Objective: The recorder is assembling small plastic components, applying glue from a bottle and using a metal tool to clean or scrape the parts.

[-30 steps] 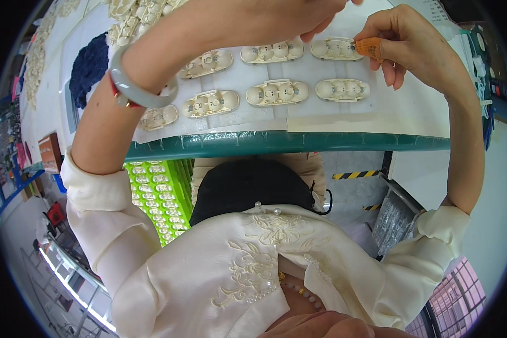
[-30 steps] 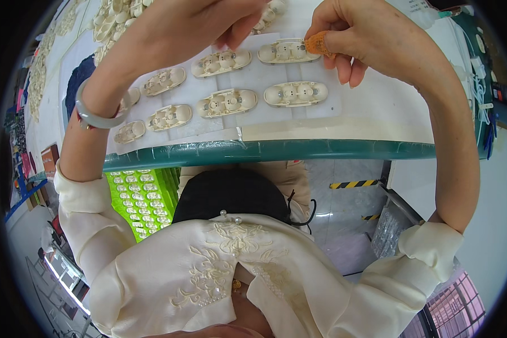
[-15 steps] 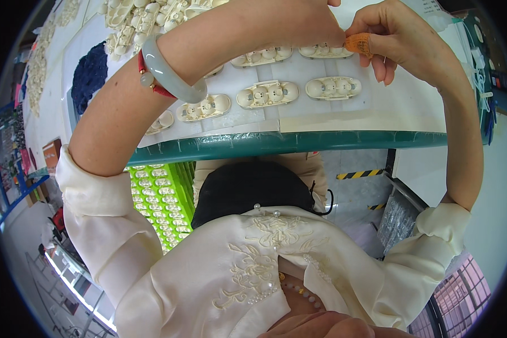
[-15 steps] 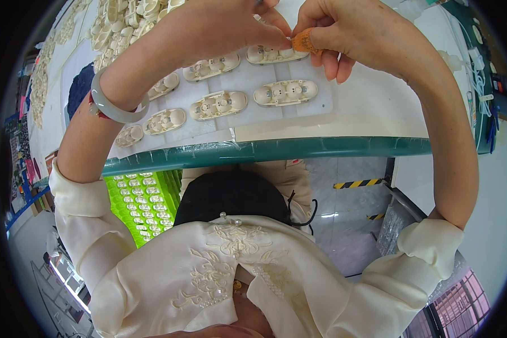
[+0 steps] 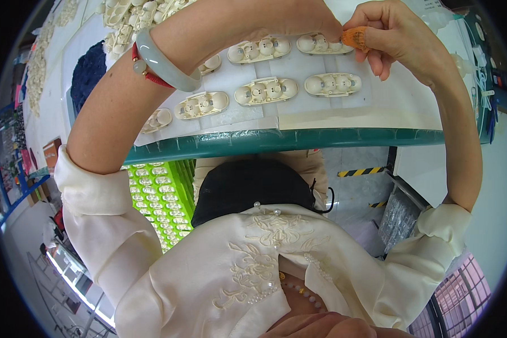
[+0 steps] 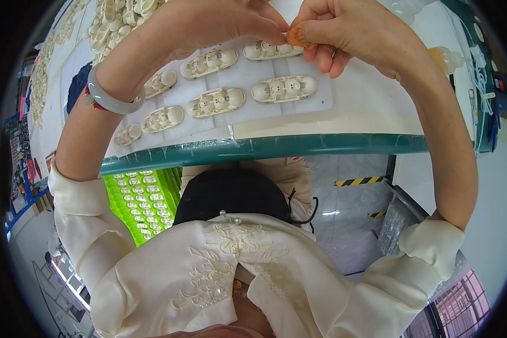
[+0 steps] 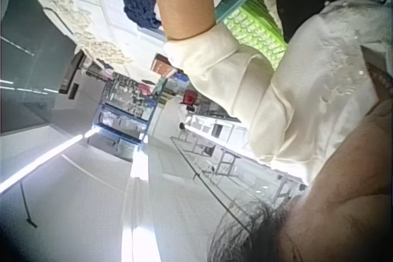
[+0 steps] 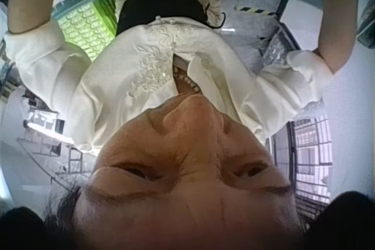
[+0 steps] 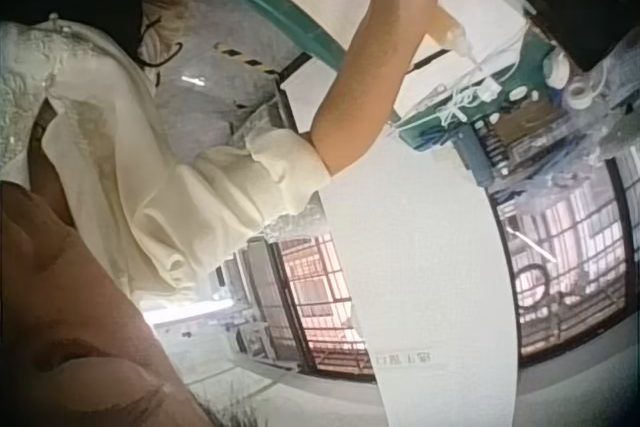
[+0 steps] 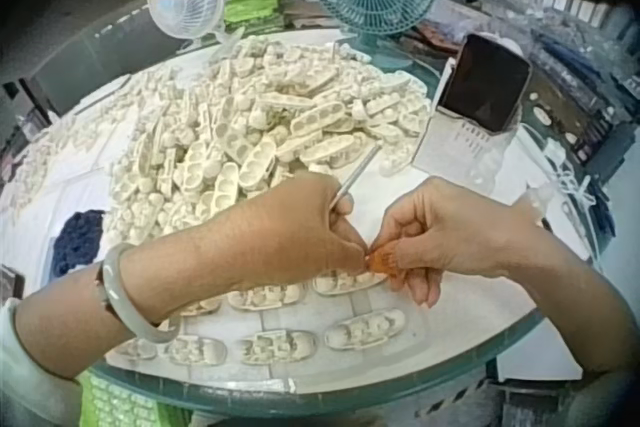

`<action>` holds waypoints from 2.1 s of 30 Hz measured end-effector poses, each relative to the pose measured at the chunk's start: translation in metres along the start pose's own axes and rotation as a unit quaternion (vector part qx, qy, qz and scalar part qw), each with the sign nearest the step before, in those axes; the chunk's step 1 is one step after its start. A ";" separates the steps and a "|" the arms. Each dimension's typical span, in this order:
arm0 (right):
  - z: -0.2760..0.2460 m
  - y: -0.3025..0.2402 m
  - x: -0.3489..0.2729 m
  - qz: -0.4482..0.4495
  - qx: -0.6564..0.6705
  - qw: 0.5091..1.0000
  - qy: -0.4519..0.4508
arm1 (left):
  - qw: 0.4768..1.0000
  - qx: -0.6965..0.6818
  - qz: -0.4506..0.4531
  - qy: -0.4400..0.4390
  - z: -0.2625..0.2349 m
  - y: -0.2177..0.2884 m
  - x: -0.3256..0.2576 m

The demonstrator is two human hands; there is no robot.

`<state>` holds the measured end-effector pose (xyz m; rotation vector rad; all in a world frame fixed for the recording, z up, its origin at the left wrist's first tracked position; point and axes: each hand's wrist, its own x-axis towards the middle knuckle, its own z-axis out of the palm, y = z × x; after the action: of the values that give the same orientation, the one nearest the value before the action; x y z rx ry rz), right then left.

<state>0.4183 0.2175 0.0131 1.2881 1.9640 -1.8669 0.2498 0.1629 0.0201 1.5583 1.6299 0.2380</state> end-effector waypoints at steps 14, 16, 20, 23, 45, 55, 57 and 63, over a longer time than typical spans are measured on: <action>0.002 0.003 0.008 -0.088 -0.182 0.979 0.039 | 0.756 -0.649 0.083 -0.020 0.004 -0.054 -0.026; 0.006 0.009 0.003 -0.111 -0.101 0.987 0.048 | 0.745 -0.648 0.137 -0.081 0.012 -0.066 -0.028; 0.010 0.013 -0.003 -0.085 -0.076 0.991 0.071 | 0.726 -0.668 0.121 -0.105 0.024 -0.054 -0.042; 0.010 0.011 -0.003 -0.083 -0.088 0.990 0.070 | 0.735 -0.664 0.096 -0.092 0.026 -0.049 -0.048; 0.044 -0.001 -0.036 -0.332 -0.011 0.924 0.187 | 0.829 -0.547 0.104 -0.061 0.035 -0.035 -0.053; 0.052 0.000 -0.029 -0.371 -0.060 0.894 0.242 | 0.861 -0.493 0.122 -0.019 0.037 -0.031 -0.052; 0.052 0.001 -0.027 -0.390 -0.056 0.888 0.238 | 0.860 -0.495 0.120 -0.017 0.036 -0.031 -0.053; 0.051 0.003 -0.026 -0.375 0.008 0.903 0.211 | 0.848 -0.514 0.125 -0.044 0.036 -0.034 -0.052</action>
<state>0.4142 0.1607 0.0159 1.0842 3.0149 -1.9896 0.2419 0.0949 -0.0015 0.8831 0.9084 0.9831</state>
